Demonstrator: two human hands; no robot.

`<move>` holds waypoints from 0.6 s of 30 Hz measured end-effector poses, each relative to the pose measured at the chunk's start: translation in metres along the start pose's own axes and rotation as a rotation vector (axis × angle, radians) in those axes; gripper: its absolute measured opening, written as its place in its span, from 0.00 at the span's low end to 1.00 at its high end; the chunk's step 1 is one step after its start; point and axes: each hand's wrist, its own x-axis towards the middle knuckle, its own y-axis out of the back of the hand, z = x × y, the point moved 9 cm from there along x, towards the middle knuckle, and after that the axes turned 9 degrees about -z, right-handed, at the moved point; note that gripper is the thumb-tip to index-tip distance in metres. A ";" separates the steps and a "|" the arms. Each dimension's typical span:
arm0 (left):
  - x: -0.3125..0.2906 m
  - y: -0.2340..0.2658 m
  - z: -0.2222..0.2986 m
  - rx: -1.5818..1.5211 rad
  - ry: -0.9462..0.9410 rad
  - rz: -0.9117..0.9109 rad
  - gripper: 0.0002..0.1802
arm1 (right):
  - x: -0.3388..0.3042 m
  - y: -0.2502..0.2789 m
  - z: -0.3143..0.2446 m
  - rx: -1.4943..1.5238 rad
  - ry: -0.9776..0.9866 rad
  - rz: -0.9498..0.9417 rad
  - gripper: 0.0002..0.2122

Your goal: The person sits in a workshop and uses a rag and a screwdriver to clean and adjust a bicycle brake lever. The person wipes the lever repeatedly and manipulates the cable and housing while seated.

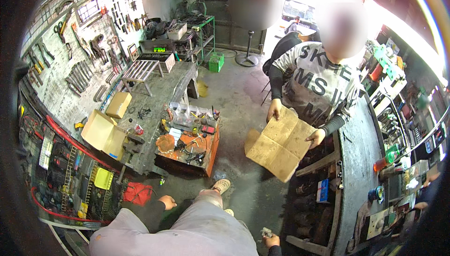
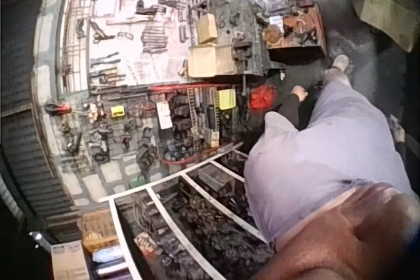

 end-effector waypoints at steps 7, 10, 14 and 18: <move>-0.008 -0.007 -0.009 0.107 -0.020 -0.090 0.29 | -0.002 -0.043 0.086 -0.207 -0.080 -0.148 0.24; -0.008 0.003 -0.006 0.036 0.001 -0.045 0.29 | 0.012 -0.037 0.091 -0.276 -0.052 -0.141 0.28; 0.003 0.017 0.008 -0.141 -0.021 0.009 0.28 | 0.012 -0.031 0.129 -0.130 -0.145 -0.040 0.22; -0.016 0.000 -0.016 -0.193 -0.016 -0.010 0.28 | -0.017 -0.013 0.043 -0.521 -0.102 -0.185 0.23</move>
